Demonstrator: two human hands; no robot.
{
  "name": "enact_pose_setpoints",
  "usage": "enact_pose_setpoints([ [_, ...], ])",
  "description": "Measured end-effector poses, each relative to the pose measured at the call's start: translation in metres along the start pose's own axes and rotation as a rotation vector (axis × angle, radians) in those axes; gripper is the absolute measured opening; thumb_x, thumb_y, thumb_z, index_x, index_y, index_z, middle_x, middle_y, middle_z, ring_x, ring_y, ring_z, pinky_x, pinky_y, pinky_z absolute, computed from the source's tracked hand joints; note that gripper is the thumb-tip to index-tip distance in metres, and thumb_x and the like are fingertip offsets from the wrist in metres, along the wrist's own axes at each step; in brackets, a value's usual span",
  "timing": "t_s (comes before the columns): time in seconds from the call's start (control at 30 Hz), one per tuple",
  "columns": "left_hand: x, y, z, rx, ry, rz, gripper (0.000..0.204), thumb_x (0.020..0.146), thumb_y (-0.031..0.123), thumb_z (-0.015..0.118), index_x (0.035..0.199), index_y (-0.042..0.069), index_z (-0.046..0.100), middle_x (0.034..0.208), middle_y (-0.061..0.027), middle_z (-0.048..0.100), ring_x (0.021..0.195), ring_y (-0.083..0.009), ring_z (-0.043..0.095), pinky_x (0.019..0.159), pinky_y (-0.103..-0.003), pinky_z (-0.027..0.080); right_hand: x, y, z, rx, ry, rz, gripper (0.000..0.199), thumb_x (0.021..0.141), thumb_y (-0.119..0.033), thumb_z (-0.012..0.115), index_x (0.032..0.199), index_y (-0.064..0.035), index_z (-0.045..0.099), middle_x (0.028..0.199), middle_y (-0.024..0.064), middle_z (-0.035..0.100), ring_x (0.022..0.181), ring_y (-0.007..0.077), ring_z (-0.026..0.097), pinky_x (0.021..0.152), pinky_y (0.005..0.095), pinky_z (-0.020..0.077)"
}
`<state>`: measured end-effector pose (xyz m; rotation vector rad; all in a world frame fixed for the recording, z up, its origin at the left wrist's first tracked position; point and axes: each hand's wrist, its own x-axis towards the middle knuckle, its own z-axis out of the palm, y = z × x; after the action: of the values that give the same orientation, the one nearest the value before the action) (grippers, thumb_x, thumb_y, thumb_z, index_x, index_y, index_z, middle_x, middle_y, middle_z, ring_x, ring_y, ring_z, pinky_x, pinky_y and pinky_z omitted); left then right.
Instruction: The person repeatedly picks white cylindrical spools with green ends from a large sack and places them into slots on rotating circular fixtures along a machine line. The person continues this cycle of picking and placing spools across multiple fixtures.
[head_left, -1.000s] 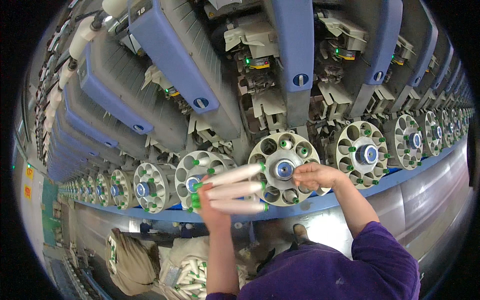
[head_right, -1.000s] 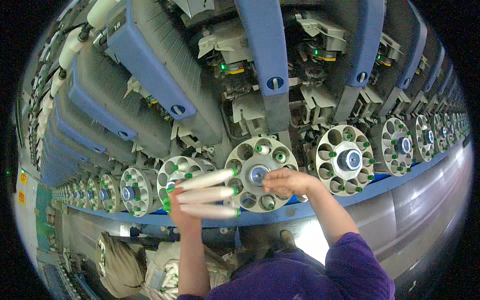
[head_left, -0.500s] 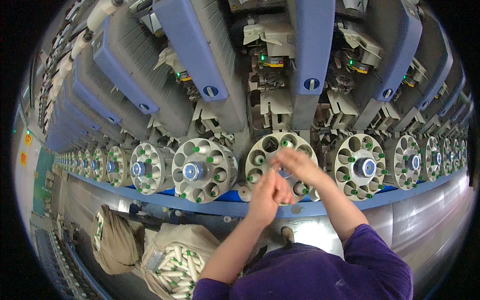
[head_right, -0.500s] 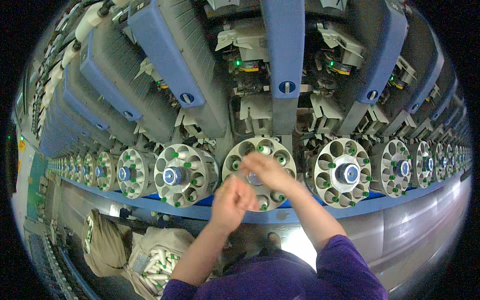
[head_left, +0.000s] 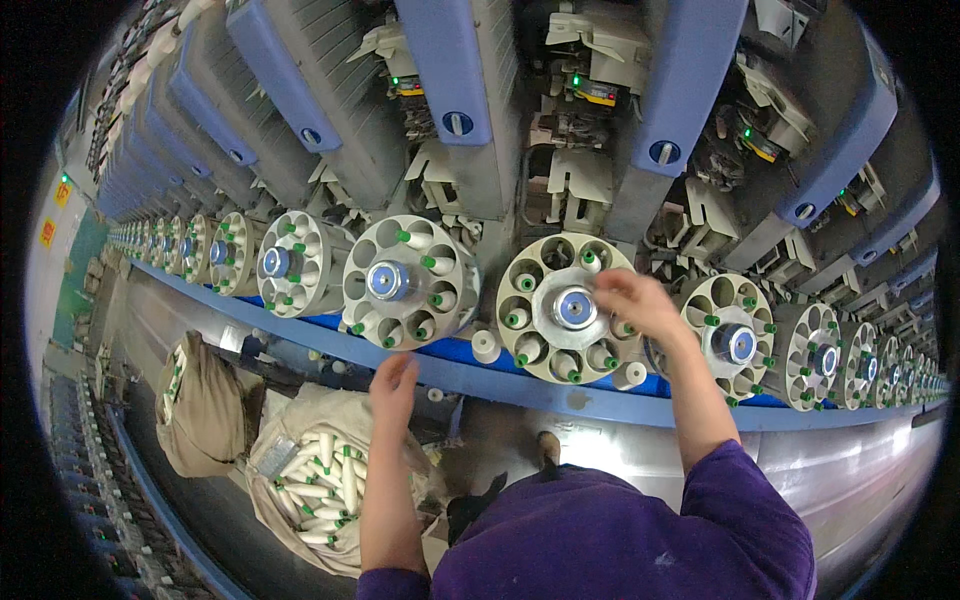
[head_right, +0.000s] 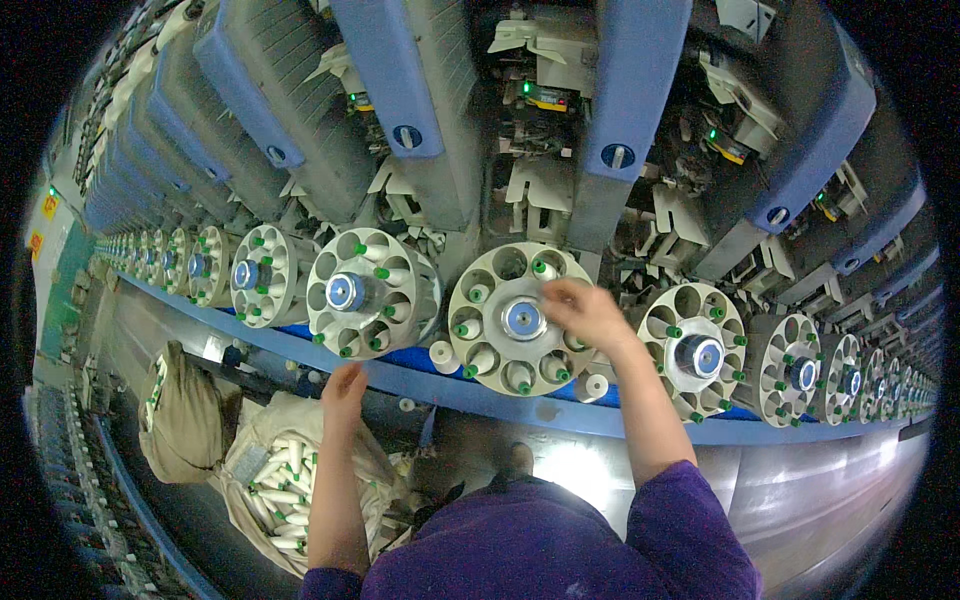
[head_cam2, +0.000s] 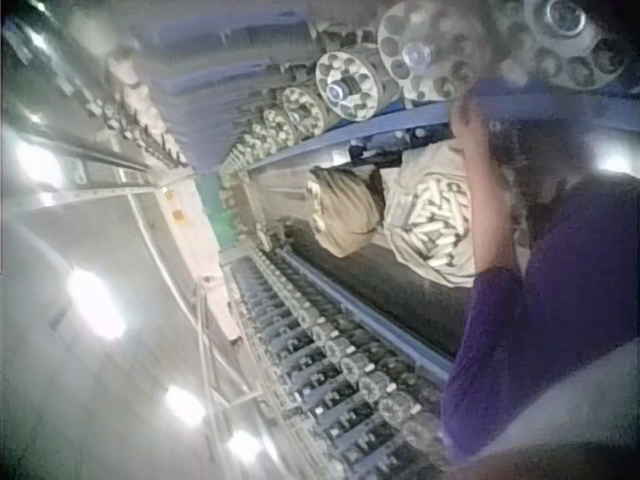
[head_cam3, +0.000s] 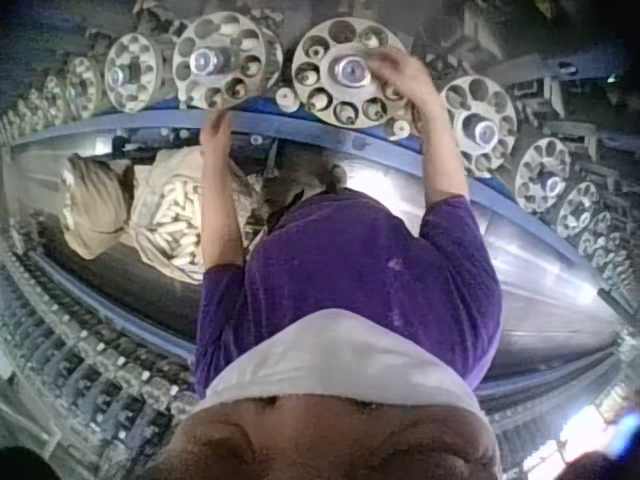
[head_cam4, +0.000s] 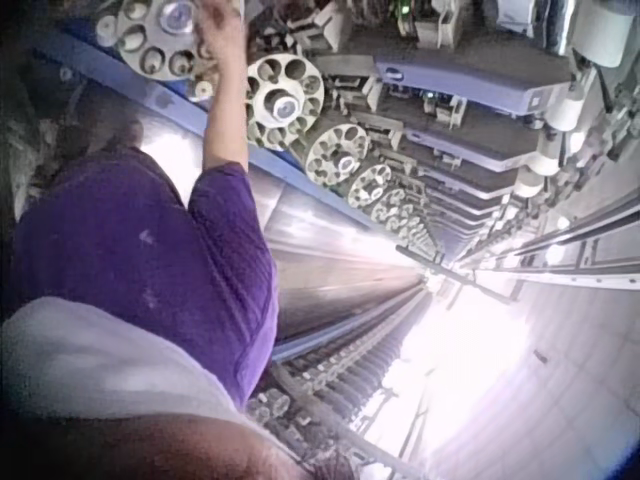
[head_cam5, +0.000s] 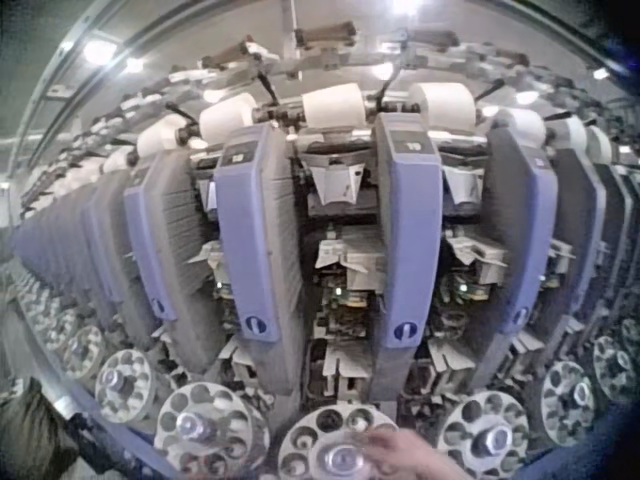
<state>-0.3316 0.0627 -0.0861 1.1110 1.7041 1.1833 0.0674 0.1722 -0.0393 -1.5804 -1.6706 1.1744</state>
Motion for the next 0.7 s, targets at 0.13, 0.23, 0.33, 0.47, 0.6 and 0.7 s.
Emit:
enact_pose_setpoints([
  [0.13,-0.068,-0.142,-0.096,0.778,0.333,-0.251,0.086,0.070,0.044,0.077,0.132,-0.003,0.040,0.133,-0.0232,0.045,0.120,-0.0367,0.046,0.099,-0.043,0.039,-0.010,-0.001,-0.015,0.185,0.356,-0.138,0.020,0.091,-0.018,0.060,0.105,-0.0041,0.060,0.089,0.0010,0.063,0.082,0.0093,0.059,0.070,0.0236,0.0466],
  [0.23,-0.156,-0.215,-0.159,0.766,-0.014,-0.767,0.107,0.063,0.061,0.074,0.138,-0.004,0.033,0.139,-0.0218,0.040,0.129,-0.0354,0.040,0.104,-0.045,0.036,-0.014,-0.003,0.009,0.315,0.253,-0.145,0.016,0.093,-0.019,0.058,0.100,-0.0056,0.060,0.087,0.0000,0.062,0.079,0.0091,0.058,0.068,0.0240,0.0472],
  [0.33,-0.214,-0.243,-0.162,1.273,-0.074,-0.611,0.051,0.082,0.045,0.062,0.110,0.003,0.062,0.113,-0.0178,0.060,0.113,-0.0365,0.051,0.104,-0.058,0.026,-0.013,-0.017,0.067,0.274,0.061,-0.128,0.020,0.093,-0.021,0.058,0.096,-0.0019,0.061,0.083,0.0024,0.062,0.076,0.0097,0.058,0.067,0.0250,0.0450],
  [0.47,-0.215,-0.206,-0.170,0.907,0.042,-0.540,0.035,0.083,0.023,0.055,0.110,0.002,0.055,0.088,-0.0235,0.063,0.089,-0.0431,0.058,0.079,-0.049,0.045,-0.010,-0.066,0.163,0.249,-0.226,-0.068,0.017,0.092,-0.019,0.058,0.096,-0.0024,0.060,0.082,0.0028,0.062,0.076,0.0093,0.059,0.068,0.0245,0.0459],
  [0.6,-0.181,-0.115,-0.226,0.682,0.139,-0.451,0.032,0.086,0.026,0.052,0.108,0.002,0.054,0.087,-0.0257,0.063,0.084,-0.0441,0.059,0.076,-0.051,0.046,-0.010,-0.143,0.262,0.246,-0.491,-0.045,0.019,0.090,-0.018,0.061,0.099,-0.0009,0.061,0.085,0.0037,0.064,0.078,0.0110,0.061,0.070,0.0239,0.0477],
  [0.7,-0.167,-0.052,-0.229,0.736,0.012,-0.348,0.027,0.085,0.026,0.053,0.099,0.003,0.055,0.085,-0.0243,0.063,0.083,-0.0435,0.060,0.075,-0.049,0.047,-0.021,-0.185,0.351,0.196,-0.703,-0.358,0.017,0.091,-0.016,0.060,0.100,-0.0013,0.062,0.089,0.0032,0.065,0.081,0.0092,0.061,0.073,0.0241,0.0495],
])
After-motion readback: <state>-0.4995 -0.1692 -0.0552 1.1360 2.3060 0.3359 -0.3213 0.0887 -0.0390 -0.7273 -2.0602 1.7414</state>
